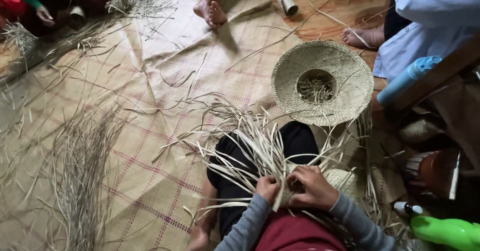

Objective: The person is weaving a hat using dried plant fibers, interlacing the strands to form the crown and brim.

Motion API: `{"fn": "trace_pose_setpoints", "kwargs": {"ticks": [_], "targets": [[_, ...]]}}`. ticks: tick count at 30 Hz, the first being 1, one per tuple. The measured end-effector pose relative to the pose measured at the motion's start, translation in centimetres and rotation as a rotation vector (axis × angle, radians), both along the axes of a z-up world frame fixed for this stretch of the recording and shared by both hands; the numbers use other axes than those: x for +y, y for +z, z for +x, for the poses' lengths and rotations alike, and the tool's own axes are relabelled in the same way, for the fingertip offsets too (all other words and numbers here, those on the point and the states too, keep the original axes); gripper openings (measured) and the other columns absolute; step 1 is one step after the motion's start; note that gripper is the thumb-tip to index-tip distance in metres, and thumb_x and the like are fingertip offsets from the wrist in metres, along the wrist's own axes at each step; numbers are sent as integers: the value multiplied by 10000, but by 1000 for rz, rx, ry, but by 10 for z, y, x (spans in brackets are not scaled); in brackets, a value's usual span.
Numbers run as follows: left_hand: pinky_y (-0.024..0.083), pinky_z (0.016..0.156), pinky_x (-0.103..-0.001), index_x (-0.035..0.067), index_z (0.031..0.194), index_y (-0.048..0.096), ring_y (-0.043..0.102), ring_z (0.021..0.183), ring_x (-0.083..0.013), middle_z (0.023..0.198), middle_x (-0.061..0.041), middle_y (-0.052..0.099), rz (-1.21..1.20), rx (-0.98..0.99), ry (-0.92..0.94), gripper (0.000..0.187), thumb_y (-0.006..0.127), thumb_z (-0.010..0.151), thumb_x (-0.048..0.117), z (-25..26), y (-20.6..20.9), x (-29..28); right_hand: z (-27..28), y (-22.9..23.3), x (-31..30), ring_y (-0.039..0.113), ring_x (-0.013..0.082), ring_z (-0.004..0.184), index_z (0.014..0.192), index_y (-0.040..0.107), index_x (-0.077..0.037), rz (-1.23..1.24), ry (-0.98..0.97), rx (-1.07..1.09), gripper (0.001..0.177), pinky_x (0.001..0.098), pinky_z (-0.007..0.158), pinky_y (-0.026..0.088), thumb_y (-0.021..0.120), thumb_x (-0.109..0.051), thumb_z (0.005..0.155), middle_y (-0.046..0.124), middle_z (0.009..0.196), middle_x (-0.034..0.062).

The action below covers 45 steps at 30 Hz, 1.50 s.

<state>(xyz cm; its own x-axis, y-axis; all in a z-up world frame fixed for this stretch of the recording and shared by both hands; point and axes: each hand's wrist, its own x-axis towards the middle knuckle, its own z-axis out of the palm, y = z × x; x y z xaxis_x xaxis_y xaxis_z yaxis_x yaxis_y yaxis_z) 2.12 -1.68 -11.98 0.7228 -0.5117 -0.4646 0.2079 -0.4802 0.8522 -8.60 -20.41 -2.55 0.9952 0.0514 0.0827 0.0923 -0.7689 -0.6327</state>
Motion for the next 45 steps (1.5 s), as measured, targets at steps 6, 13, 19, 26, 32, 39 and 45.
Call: {"fn": "trace_pose_setpoints", "kwargs": {"ticks": [6, 13, 19, 26, 32, 39, 45], "targets": [[563, 573, -328, 22, 884, 797, 649, 585, -198, 748, -98, 757, 50, -356, -30, 189, 762, 789, 181, 17, 12, -13, 19, 11, 15, 572, 169, 828, 951, 689, -191, 62, -144, -188, 549, 393, 898, 334, 869, -604, 636, 649, 956, -13], [578, 698, -501, 67, 775, 681, 696, 785, -390, 755, -137, 661, 87, -869, -139, 262, 813, 779, 293, 29, 119, -34, 37, 39, 9, 700, 316, 968, 958, 689, -110, 387, -147, -208, 380, 377, 867, 517, 895, -409, 846, 646, 1034, 71], [577, 811, -434, 100, 919, 718, 702, 889, -351, 865, -120, 705, -85, -653, 51, 140, 737, 891, 236, 30, 20, -21, -11, 93, -26, 628, 118, 727, 856, 751, -19, 815, -372, -91, 174, 344, 687, 548, 796, -181, 899, 720, 770, 75], [571, 754, -419, 174, 786, 736, 730, 778, -298, 726, -76, 721, 36, -352, 9, 432, 766, 841, 602, 14, 34, -14, -61, 106, -88, 840, 309, 517, 752, 869, -17, 1744, 1078, -343, 117, 416, 405, 642, 879, 98, 728, 840, 679, 162], [575, 671, -336, 255, 847, 776, 731, 724, -189, 687, 7, 735, -22, -153, 125, 370, 863, 748, 602, -3, 43, -19, 7, 69, -37, 512, 202, 439, 779, 678, 47, 1131, 52, -298, 114, 328, 416, 460, 645, 49, 888, 578, 633, 156], [579, 685, -317, 229, 843, 801, 703, 688, -119, 641, 1, 719, -121, -32, 186, 232, 861, 804, 450, -12, 22, -19, 33, 27, 8, 697, 310, 758, 998, 805, -78, 165, -210, -300, 117, 424, 678, 575, 864, -141, 919, 677, 841, 81], [566, 662, -327, 211, 851, 813, 680, 666, -114, 611, -16, 694, -79, -59, 200, 190, 836, 804, 394, -12, 9, -16, 38, 31, 15, 697, 289, 778, 948, 755, -120, -76, -172, -293, 97, 413, 661, 576, 817, -194, 947, 643, 869, 52]]}}
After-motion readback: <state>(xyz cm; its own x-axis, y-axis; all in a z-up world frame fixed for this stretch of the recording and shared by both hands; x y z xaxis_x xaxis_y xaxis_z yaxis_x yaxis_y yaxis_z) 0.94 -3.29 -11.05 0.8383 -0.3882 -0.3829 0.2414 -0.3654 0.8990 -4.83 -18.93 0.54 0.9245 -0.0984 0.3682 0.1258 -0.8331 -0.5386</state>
